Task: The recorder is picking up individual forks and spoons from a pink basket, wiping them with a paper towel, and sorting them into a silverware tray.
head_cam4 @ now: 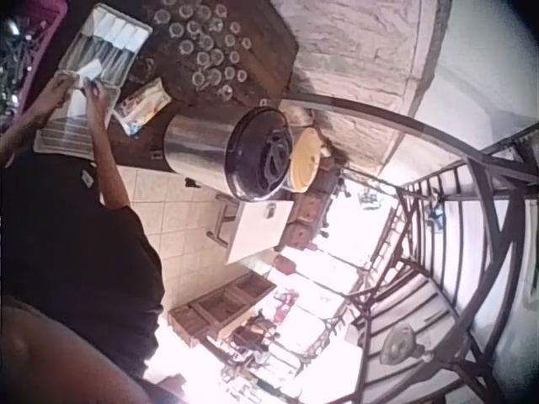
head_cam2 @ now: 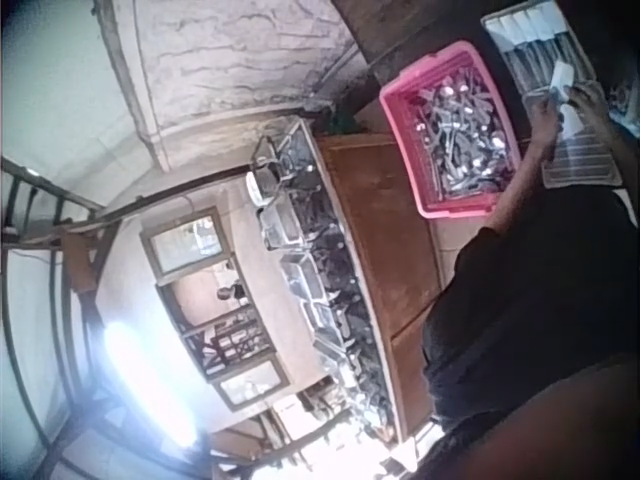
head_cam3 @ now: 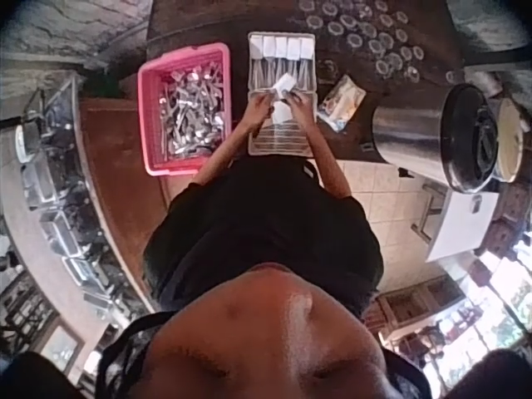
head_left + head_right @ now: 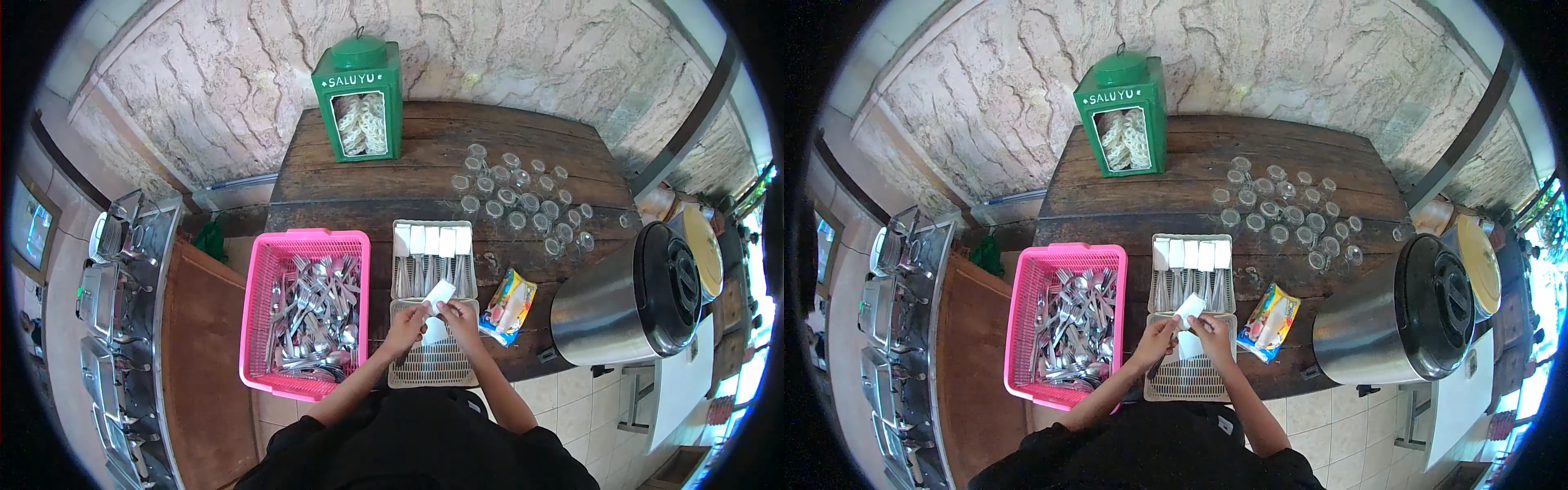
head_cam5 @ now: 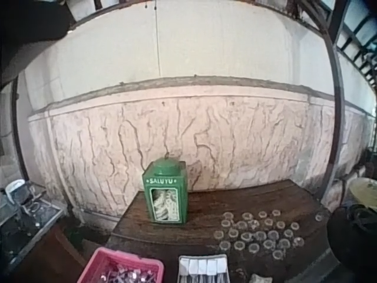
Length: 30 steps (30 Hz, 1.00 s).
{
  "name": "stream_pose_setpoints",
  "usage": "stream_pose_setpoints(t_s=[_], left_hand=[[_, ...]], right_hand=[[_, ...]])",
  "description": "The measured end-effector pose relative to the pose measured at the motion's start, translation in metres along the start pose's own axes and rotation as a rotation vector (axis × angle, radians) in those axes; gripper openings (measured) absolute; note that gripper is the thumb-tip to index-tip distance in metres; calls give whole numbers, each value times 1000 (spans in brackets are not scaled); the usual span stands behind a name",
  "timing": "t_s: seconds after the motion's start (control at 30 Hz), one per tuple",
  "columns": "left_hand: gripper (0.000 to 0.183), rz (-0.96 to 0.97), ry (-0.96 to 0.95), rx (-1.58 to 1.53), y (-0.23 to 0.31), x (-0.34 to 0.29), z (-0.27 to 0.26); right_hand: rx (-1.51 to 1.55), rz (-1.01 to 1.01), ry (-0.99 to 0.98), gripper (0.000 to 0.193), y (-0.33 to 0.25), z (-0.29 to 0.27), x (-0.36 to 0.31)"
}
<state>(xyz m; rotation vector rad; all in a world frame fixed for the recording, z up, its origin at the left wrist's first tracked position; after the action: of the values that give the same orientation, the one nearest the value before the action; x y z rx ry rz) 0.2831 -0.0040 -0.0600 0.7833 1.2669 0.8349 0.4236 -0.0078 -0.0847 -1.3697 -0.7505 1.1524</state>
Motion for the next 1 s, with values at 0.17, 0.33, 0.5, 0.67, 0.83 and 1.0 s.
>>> stream_pose_setpoints(t_s=[0.17, 0.33, 0.5, 0.67, 0.83, 1.0], left_hand=[[26, -75, -5, -106, -4, 24, 6], [32, 171, 31, 89, -33, 52, -4], [43, 547, 221, 278, -35, 50, -24], [38, 585, 302, 350, -36, 53, -36], [38, 646, 359, 377, -22, 62, -39], [43, 649, 334, 558, -23, 67, -39]], right_hand=[[-66, -60, 5, 25, 1, 1, 34], [-120, -55, 22, 25, -28, 26, 87], [-362, -137, 36, 23, -19, 51, 148], [-666, -282, -7, 27, 17, 82, 184], [-856, -479, 12, 29, 43, 100, 186], [-857, -450, 11, 28, 41, 105, 185]])
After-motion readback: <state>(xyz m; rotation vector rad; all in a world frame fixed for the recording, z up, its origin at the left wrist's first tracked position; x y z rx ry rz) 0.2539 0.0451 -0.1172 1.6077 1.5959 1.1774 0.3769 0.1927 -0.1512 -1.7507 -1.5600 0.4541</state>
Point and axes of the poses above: each hand's wrist, its own x-axis towards the middle knuckle, its own z-axis out of the palm, y = z × x, the point moved 3 cm from there along x, towards the middle knuckle, and after that the axes turned 13 degrees about y, right-handed, at the moved point
